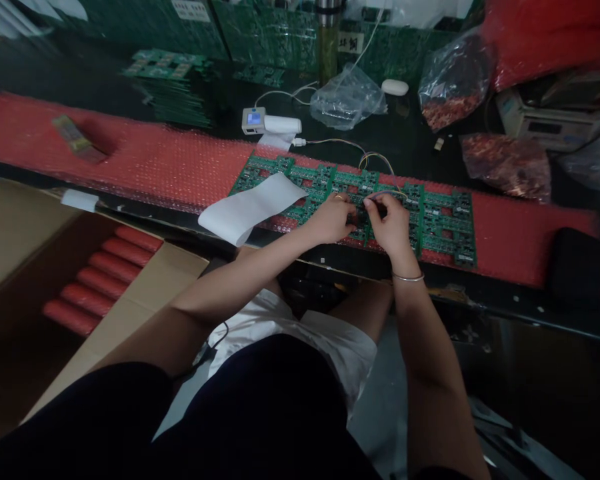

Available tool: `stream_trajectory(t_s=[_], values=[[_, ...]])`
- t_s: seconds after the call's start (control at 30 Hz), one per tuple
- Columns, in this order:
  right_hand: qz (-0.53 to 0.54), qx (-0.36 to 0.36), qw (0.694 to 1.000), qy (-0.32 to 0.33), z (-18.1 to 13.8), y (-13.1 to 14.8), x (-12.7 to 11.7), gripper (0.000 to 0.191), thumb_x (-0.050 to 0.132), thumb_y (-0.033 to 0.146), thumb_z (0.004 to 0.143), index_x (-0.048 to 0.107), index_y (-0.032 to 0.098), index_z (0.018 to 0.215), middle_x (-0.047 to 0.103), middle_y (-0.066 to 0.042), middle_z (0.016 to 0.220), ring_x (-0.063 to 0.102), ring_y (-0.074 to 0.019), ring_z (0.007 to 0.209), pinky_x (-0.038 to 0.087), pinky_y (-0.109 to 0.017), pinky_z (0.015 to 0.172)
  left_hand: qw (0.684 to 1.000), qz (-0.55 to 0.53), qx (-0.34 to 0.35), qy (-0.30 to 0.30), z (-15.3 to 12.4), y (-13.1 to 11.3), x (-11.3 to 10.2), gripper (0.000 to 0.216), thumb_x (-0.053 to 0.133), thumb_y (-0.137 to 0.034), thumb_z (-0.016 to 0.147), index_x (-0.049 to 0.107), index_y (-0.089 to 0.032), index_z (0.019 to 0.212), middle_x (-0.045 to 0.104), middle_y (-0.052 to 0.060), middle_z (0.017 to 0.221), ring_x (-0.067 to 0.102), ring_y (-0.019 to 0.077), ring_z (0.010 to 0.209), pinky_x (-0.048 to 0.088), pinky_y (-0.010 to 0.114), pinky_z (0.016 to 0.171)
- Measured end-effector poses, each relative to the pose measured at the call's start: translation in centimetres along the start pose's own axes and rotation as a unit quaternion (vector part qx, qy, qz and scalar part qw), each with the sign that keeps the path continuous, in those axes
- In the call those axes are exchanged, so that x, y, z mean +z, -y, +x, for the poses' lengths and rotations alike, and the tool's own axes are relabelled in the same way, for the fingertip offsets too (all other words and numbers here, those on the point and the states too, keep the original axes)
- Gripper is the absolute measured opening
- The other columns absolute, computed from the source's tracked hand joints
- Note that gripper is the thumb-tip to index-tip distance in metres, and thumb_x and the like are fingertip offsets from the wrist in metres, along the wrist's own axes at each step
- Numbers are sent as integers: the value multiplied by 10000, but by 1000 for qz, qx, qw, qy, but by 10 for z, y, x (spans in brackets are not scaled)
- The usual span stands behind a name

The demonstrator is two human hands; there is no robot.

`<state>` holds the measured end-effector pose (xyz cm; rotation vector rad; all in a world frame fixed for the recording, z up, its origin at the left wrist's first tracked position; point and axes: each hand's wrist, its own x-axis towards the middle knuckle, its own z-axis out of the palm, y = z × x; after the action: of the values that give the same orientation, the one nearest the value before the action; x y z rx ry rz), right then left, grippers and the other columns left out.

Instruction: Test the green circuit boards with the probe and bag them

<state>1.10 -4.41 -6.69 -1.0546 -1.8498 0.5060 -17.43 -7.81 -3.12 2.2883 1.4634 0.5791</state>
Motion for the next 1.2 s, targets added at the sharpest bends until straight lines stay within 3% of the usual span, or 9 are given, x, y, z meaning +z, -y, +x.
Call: stream_trajectory(t_s=[0.17, 0.4, 0.5, 0.57, 0.7, 0.87, 1.03, 1.2], values=[[0, 16, 1000, -2, -1, 1, -2, 395, 531, 600, 1055, 677, 250, 945, 791, -77, 1020, 725, -233, 938, 586, -384, 905, 994, 48, 56, -75, -37, -6, 11, 241, 658, -254, 998, 790, -193, 1191, 655, 161, 1360, 632, 329, 1244, 537, 516, 1061], [22, 20, 999, 10, 8, 10, -5, 370, 605, 588, 1016, 727, 250, 931, 804, -67, 982, 737, -240, 913, 593, -390, 880, 984, 148, 91, -42, -55, -11, 15, 347, 587, -377, 1054, 771, -192, 1283, 617, 192, 1496, 572, 381, 1349, 503, 531, 1053], [22, 0, 998, 57, 14, 16, 1, 297, 613, 514, 1014, 748, 259, 946, 812, -65, 1017, 745, -252, 941, 598, -406, 896, 986, 129, 92, -45, -63, -11, 11, 470, 618, -395, 1035, 666, -188, 1454, 559, 214, 1569, 548, 400, 1407, 489, 546, 1102], [20, -17, 997, 77, 17, 18, 8, 252, 596, 450, 1014, 753, 256, 978, 812, -69, 1033, 749, -262, 963, 595, -418, 915, 986, 114, 85, -84, -76, -10, 1, 566, 623, -397, 1030, 561, -206, 1559, 497, 215, 1631, 493, 414, 1481, 459, 576, 1159], [-10, -45, 995, 86, 23, 18, 20, 205, 552, 344, 1005, 733, 248, 1008, 793, -85, 1048, 733, -275, 1007, 575, -433, 953, 975, 100, 14, -197, -112, 5, -43, 587, 601, -468, 1041, 507, -246, 1577, 464, 187, 1654, 433, 404, 1544, 392, 615, 1241], [-39, -54, 991, 117, 29, 20, 25, 178, 531, 297, 1005, 703, 251, 1006, 753, -83, 1000, 698, -272, 962, 559, -428, 925, 944, 87, -143, -285, -154, 64, -102, 624, 513, -645, 1047, 561, -231, 1511, 568, 175, 1544, 503, 396, 1467, 378, 609, 1259], [-59, -88, 984, 145, 32, 22, 24, 195, 501, 313, 1035, 682, 260, 985, 734, -87, 1007, 672, -294, 1017, 541, -469, 976, 942, 19, -236, -238, -180, 118, -114, 835, 326, -823, 1023, 669, -139, 1356, 732, 190, 1263, 664, 367, 1224, 469, 539, 1176], [-89, -98, 979, 154, 33, 24, 24, 216, 482, 299, 1037, 686, 262, 976, 733, -97, 1012, 656, -312, 1017, 531, -506, 995, 930, -97, -282, -215, -191, 119, -115, 886, 338, -931, 947, 731, -164, 1153, 749, 109, 989, 704, 312, 1004, 590, 401, 949]])
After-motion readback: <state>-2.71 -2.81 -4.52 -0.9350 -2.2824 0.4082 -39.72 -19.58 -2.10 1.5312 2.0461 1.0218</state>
